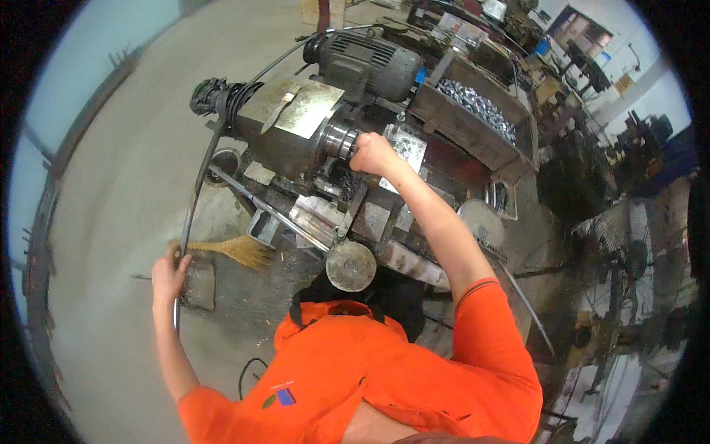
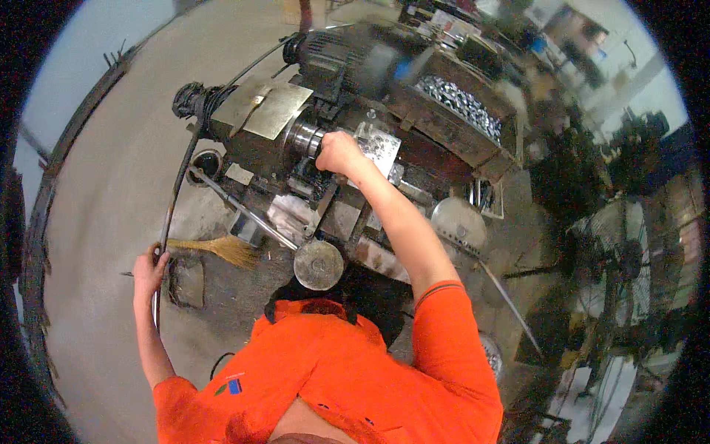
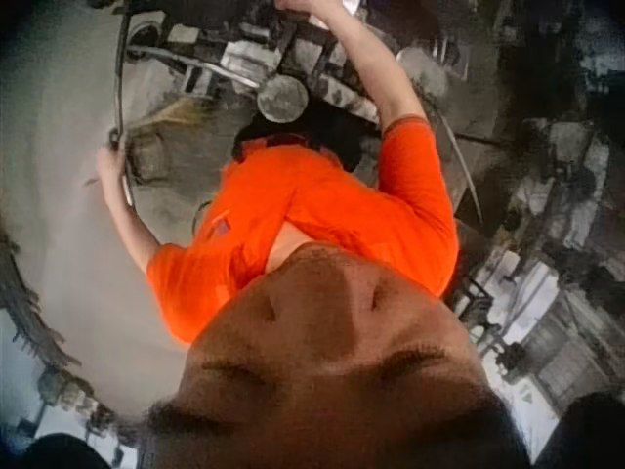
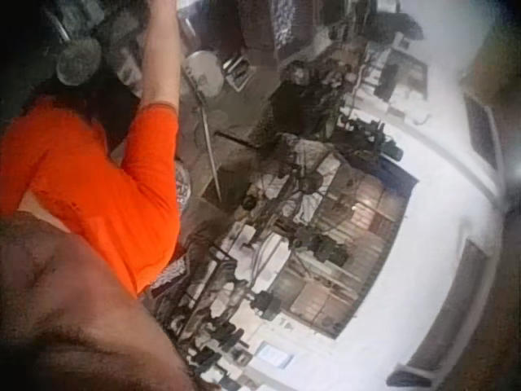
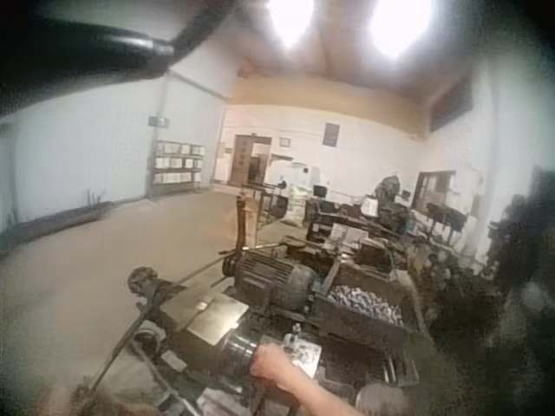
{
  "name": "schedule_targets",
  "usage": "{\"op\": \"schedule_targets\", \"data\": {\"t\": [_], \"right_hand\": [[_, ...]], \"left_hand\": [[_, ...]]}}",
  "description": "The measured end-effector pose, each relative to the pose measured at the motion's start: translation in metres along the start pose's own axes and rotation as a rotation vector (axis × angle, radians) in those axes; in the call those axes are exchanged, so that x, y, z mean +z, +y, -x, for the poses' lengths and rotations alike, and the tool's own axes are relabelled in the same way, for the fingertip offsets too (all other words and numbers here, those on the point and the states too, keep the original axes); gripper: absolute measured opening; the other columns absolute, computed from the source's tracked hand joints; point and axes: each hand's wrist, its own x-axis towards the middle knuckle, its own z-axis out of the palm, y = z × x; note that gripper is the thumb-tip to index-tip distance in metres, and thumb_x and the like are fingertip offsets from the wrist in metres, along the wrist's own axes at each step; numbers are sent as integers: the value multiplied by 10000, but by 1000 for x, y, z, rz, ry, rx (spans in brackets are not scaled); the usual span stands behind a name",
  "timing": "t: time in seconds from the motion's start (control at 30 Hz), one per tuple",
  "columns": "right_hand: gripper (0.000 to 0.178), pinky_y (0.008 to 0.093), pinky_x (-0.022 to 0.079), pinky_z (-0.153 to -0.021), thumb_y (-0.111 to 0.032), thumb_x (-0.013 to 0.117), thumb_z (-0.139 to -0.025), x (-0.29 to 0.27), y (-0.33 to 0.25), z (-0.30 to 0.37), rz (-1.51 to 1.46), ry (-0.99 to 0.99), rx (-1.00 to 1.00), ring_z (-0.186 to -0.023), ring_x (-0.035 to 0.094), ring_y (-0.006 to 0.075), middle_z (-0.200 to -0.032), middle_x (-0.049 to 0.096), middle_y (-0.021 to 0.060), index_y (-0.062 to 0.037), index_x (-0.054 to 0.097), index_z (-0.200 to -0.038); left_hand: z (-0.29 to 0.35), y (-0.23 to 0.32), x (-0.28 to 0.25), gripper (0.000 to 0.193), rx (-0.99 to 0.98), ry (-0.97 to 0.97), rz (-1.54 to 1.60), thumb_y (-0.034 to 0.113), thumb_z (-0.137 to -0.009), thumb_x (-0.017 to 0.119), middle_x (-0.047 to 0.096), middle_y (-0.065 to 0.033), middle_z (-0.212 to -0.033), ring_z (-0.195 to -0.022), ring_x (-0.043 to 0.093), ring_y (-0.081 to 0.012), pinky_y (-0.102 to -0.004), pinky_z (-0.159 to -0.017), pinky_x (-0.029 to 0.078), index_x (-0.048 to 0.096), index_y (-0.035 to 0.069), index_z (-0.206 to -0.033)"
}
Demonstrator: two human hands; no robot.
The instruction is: The person repeatedly feeds metal rods into a turning machine, operates the controls, and collects the finished metal parts into a perforated tray. The cycle of loading, machining, and collecting is repeated throughout the clip.
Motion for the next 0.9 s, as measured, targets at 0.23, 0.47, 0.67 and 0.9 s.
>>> {"op": "schedule_targets", "data": {"t": [0.23,0.47,0.67,0.9], "right_hand": [[249,390,505,-710,-143,587,-548,11,9,-8,-68,31,-36,-759,610,385,-754,611,246,31,645,-717],[241,368,489,-643,-212,607,-565,-1,14,-15,-375,68,33,-644,613,337,-651,592,225,19,626,-629],[269,343,469,-585,-249,623,-582,2,28,-25,-460,170,19,-568,609,260,-575,594,170,17,587,-565],[245,327,479,-598,-231,610,-573,-10,10,-22,-589,89,232,-545,597,256,-588,603,163,13,591,-581]], "left_hand": [[-17,-10,40,339,23,156,-32,296,-790,631,570,-236,-682,-682,560,-422,-480,-576,426,491,-12,-812],[-19,-6,38,473,-74,70,-131,305,-766,651,595,-234,-730,-722,590,-405,-454,-621,457,544,-36,-1076],[-42,-1,37,363,-111,-28,-291,270,-772,623,608,-231,-768,-757,597,-391,-459,-661,477,571,-3,-1006],[-150,-175,9,195,176,235,-714,108,-747,545,599,-138,-682,-580,595,-323,-431,-517,470,566,61,-935]]}}
